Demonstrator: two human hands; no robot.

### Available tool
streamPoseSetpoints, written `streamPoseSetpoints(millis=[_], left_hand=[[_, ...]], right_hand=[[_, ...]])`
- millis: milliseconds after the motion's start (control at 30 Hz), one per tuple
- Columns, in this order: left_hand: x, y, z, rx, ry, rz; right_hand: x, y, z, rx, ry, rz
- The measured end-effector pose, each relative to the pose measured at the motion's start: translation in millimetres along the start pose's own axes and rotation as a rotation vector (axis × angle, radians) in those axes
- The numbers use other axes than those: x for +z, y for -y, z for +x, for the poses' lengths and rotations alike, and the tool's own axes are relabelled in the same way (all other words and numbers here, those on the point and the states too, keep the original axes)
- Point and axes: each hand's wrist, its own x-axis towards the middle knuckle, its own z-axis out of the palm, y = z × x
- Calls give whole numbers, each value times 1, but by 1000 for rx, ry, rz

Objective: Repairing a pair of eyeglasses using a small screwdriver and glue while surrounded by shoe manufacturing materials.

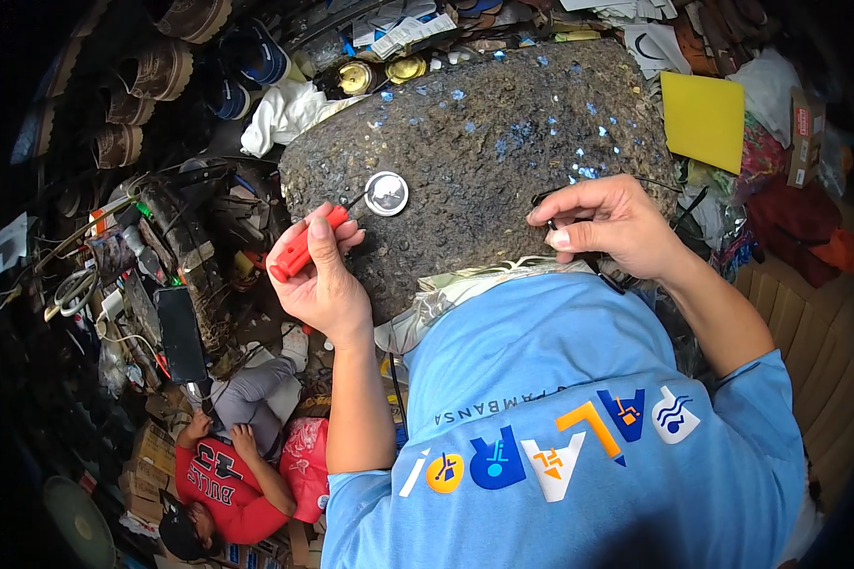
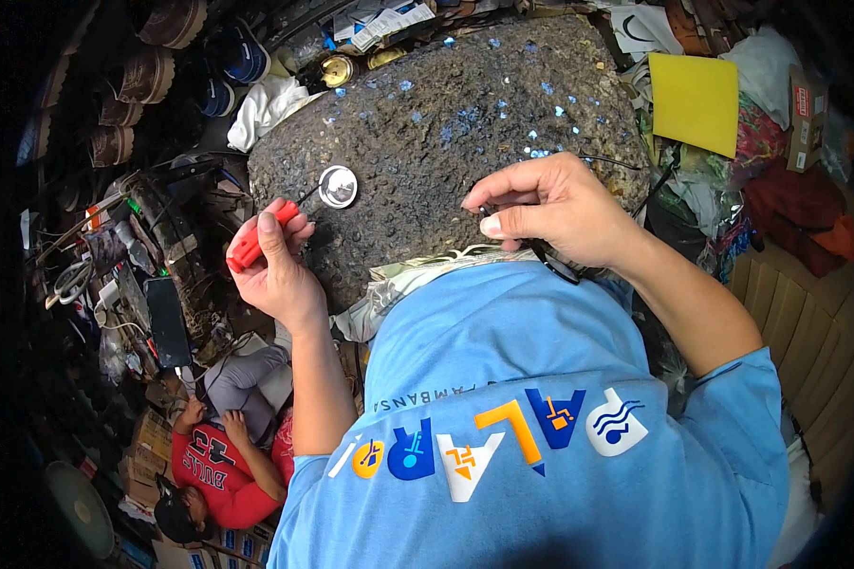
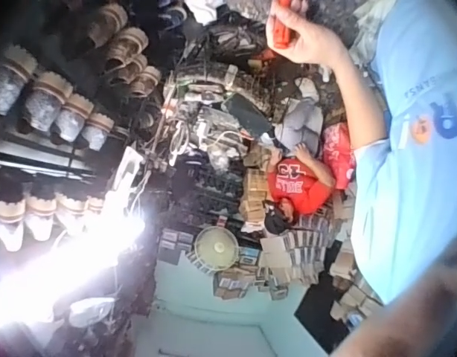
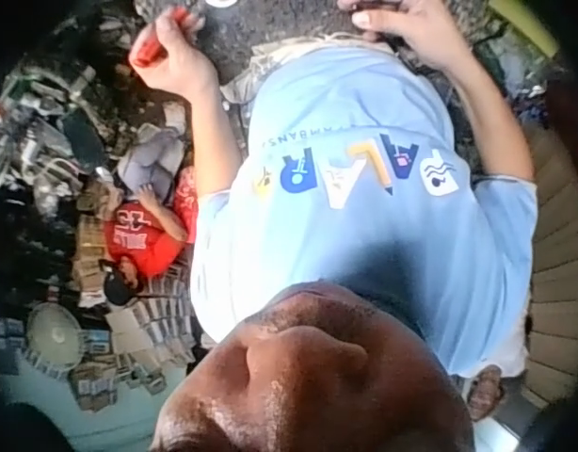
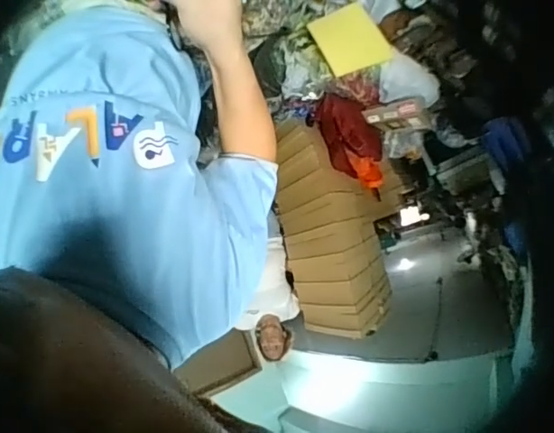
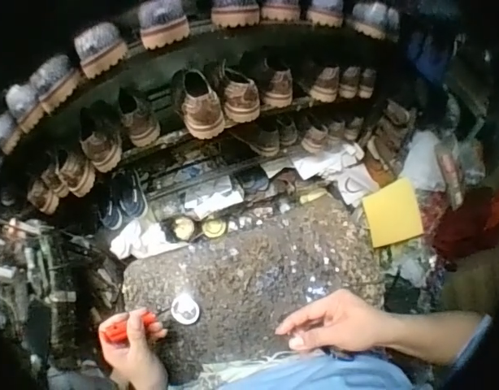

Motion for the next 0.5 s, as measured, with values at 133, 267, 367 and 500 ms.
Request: streamPoseSetpoints(millis=[133,267,367,500], left_hand=[[1,4,-2,35,-4,11],[1,4,-1,31,20,22],[2,4,-1,21,10,26],[1,0,-3,31,22,19]], right_hand=[[0,2,1,12,2,1],[0,4,1,17,5,1],[1,5,1,21,4,-17],[3,2,2,20,-2,-11]])
